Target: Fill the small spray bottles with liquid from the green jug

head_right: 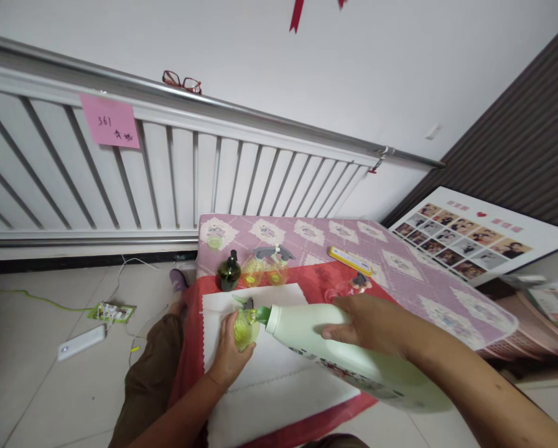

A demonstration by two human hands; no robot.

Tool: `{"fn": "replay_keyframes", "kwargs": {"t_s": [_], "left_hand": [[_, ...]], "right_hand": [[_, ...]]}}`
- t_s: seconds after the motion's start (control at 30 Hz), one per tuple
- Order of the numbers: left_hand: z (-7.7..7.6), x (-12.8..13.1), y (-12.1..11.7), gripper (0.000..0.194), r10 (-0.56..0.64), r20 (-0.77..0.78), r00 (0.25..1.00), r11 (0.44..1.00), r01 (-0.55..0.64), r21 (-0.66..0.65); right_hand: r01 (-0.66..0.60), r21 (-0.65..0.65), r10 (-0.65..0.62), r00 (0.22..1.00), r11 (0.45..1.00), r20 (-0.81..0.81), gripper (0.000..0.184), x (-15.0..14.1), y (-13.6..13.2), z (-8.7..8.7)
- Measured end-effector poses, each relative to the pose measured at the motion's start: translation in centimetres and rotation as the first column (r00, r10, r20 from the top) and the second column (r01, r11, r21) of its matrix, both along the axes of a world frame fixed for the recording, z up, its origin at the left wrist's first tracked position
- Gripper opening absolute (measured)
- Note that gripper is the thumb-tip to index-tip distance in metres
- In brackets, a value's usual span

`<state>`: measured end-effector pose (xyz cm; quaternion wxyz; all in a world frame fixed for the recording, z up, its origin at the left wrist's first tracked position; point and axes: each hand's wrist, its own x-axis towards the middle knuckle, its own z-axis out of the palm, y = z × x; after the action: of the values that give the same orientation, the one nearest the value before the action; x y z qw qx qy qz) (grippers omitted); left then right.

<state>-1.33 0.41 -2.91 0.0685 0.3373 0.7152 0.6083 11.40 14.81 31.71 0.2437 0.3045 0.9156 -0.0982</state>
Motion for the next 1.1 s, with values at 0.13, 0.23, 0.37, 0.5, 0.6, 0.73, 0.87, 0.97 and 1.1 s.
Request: {"fn": "replay_keyframes", "kwargs": {"t_s": [0.13, 0.23, 0.37, 0.5, 0.6, 0.73, 0.87, 0.97, 1.1], "left_hand": [[0.02, -0.05, 0.0, 0.083, 0.0, 0.0, 1.0, 1.0, 0.0, -0.006], [0.01, -0.05, -0.01, 0.082, 0.006, -0.007, 1.0, 1.0, -0.006, -0.005], [0.01, -0.05, -0.02, 0.082, 0.006, -0.012, 1.0, 1.0, -0.006, 0.007], [-0.02, -0.09, 0.0, 0.081, 0.01, -0.01, 1.0, 1.0, -0.01, 0.006], [-0.1, -0.11, 0.04, 0.081, 0.007, -0.013, 1.0, 1.0, -0.007, 0.002], [-0.21, -0.07, 0.09, 0.081, 0.009, -0.015, 1.0, 1.0, -0.009, 0.004], [-0.26, -0.07, 0.09, 0.081, 0.023, -0.025, 0.999, 1.0, -0.023, 0.007], [-0.24, -0.14, 0.03, 0.08, 0.027, -0.035, 0.999, 1.0, -0.028, -0.002], [-0.12, -0.18, -0.06, 0.081, 0.023, -0.039, 0.999, 1.0, -0.023, -0.001]], "right_hand": [[-0.01, -0.011, 0.01, 1.0, 1.0, -0.004, 0.05, -0.02, -0.02, 0.0], [-0.004, -0.02, 0.004, 1.0, 1.0, -0.006, 0.05, -0.21, -0.2, 0.16], [0.014, -0.039, -0.014, 1.0, 0.999, -0.006, 0.049, -0.32, -0.34, 0.39], [0.005, -0.057, -0.005, 1.0, 0.998, -0.015, 0.05, -0.13, -0.26, 0.43], [0.001, -0.031, -0.001, 1.0, 1.0, 0.004, 0.052, -0.02, -0.19, 0.33], [-0.006, -0.027, 0.006, 1.0, 1.0, 0.009, 0.051, -0.04, -0.16, 0.21], [-0.012, -0.035, 0.011, 1.0, 0.999, -0.007, 0.05, -0.06, -0.13, 0.08], [0.005, -0.038, -0.005, 1.0, 0.999, -0.006, 0.051, -0.03, -0.09, -0.02], [-0.005, -0.039, 0.005, 1.0, 0.999, -0.003, 0.051, -0.05, -0.05, -0.01]]}}
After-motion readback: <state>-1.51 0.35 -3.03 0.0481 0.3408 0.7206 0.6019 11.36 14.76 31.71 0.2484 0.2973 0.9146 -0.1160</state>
